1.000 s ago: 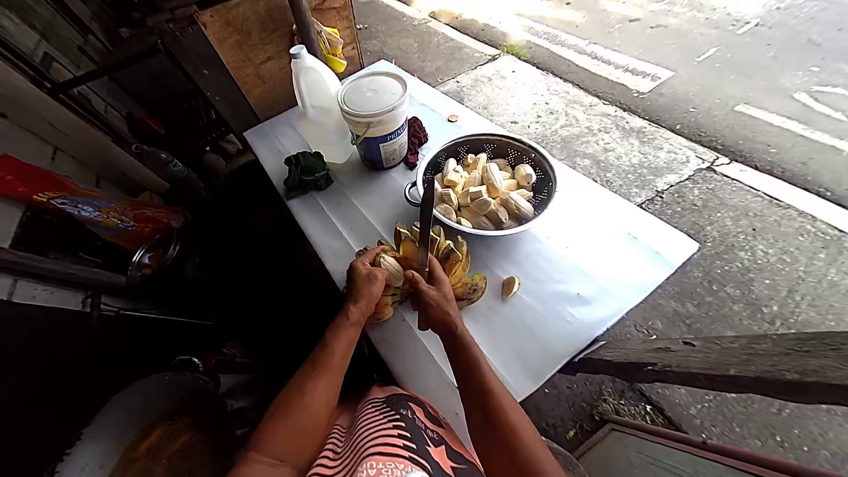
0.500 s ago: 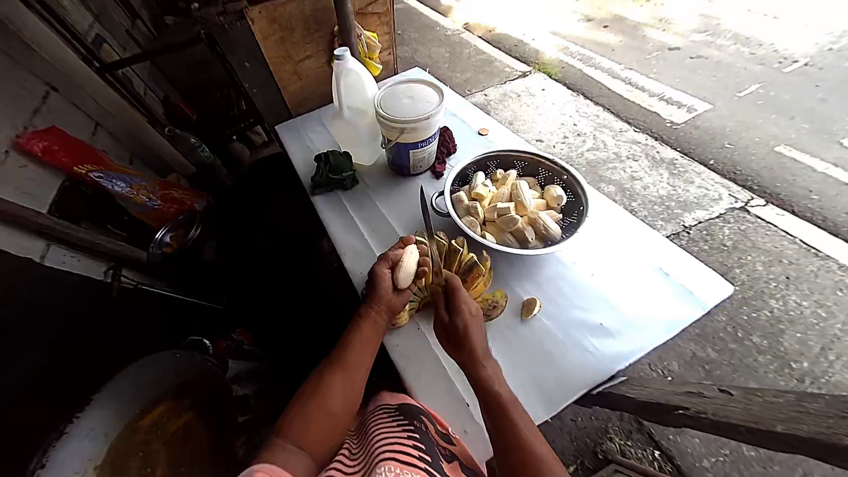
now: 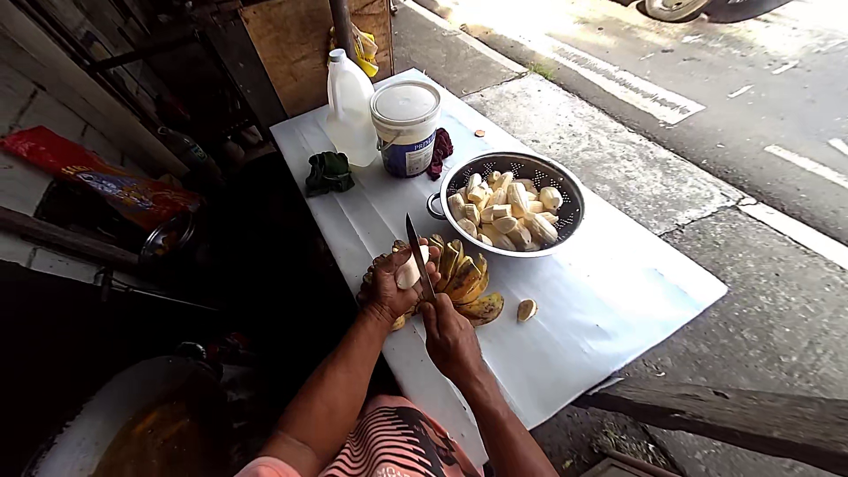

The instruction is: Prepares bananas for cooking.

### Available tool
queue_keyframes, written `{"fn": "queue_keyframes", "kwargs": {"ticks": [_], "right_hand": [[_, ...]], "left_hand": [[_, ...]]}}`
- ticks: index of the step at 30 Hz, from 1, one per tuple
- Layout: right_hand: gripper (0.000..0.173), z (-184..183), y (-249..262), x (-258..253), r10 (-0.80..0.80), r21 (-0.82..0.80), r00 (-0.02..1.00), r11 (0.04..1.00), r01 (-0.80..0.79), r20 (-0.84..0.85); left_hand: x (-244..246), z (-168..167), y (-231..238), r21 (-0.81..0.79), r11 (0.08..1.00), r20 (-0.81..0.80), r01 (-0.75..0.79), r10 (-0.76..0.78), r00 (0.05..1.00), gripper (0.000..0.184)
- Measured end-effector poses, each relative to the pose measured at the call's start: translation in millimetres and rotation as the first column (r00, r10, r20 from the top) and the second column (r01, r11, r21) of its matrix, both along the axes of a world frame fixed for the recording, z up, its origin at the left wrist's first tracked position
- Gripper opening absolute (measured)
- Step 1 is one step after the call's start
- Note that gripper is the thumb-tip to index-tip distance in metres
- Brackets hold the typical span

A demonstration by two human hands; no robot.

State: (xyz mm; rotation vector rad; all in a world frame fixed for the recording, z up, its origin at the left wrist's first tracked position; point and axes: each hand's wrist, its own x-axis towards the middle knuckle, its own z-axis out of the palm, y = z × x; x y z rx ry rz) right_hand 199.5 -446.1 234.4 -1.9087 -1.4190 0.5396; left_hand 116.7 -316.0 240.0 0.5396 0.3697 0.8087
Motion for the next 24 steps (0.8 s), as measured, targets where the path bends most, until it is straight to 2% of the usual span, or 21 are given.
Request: {"fn": "queue_keyframes", "kwargs": {"ticks": [2,4,6,8,9,11,13,14,15,16,18,20,22,24], "right_hand": [[0.036,-5,2,-1,0.033,-0.089,0.999,0.995,-0.035,-0.026],[0.038,-6,3,13,0.056,-0.139,0.991,0.988,-0.073,-0.121],[0.035,-8,-3,25,0.003,-0.019,0.951,1.0,-0.009,-0.31],[0.035,1,-6,37,-0.041,0.149,0.805,0.976,0.159,-0.592],[0.035,12,-7,43,-0.037,0.207,0.714,0.946,0.251,-0.699],[0.037,30,-9,58,-0.026,0.248,0.57,0.883,0.398,-0.822],[0.043,39,-12,74,-0.031,0.232,0.471,0.841,0.489,-0.881],[0.046,41,-14,82,-0.033,0.216,0.433,0.831,0.512,-0.901],[0.051,41,-17,90,-0.03,0.199,0.396,0.829,0.523,-0.918],[0.054,39,-19,97,-0.022,0.181,0.361,0.836,0.518,-0.932],[0.051,31,-22,103,0.004,0.166,0.322,0.862,0.479,-0.947],[0.048,22,-20,101,0.024,0.159,0.323,0.903,0.399,-0.946],[0.046,18,-16,91,0.053,0.165,0.36,0.943,0.289,-0.931],[0.042,15,-10,78,0.107,0.194,0.439,0.968,0.157,-0.892]], "left_hand": [[6,2,-1,0.043,0.999,-0.014,0.034,-0.033,0.999,0.045],[16,1,-2,0.001,0.999,-0.046,0.038,-0.037,0.998,0.048],[36,11,-3,-0.153,0.988,-0.074,-0.025,0.014,0.997,0.04],[73,40,8,-0.224,0.969,-0.186,-0.104,0.062,0.981,0.027],[95,54,18,-0.145,0.983,-0.281,-0.11,0.066,0.957,0.022],[126,76,40,0.218,0.976,-0.487,-0.014,0.121,0.865,0.036],[126,91,53,0.585,0.795,-0.618,0.161,0.308,0.724,0.061],[115,93,52,0.675,0.715,-0.613,0.18,0.408,0.677,0.068],[99,92,48,0.696,0.703,-0.595,0.147,0.449,0.667,0.071],[79,84,42,0.674,0.734,-0.594,0.086,0.469,0.654,0.073],[33,55,32,0.553,0.832,-0.674,-0.044,0.478,0.563,0.08],[-8,34,23,0.351,0.932,-0.816,-0.095,0.354,0.458,0.087],[-30,29,15,0.188,0.976,-0.87,-0.111,0.218,0.442,0.069],[-35,33,16,0.138,0.987,-0.891,-0.084,0.161,0.425,0.043]]}}
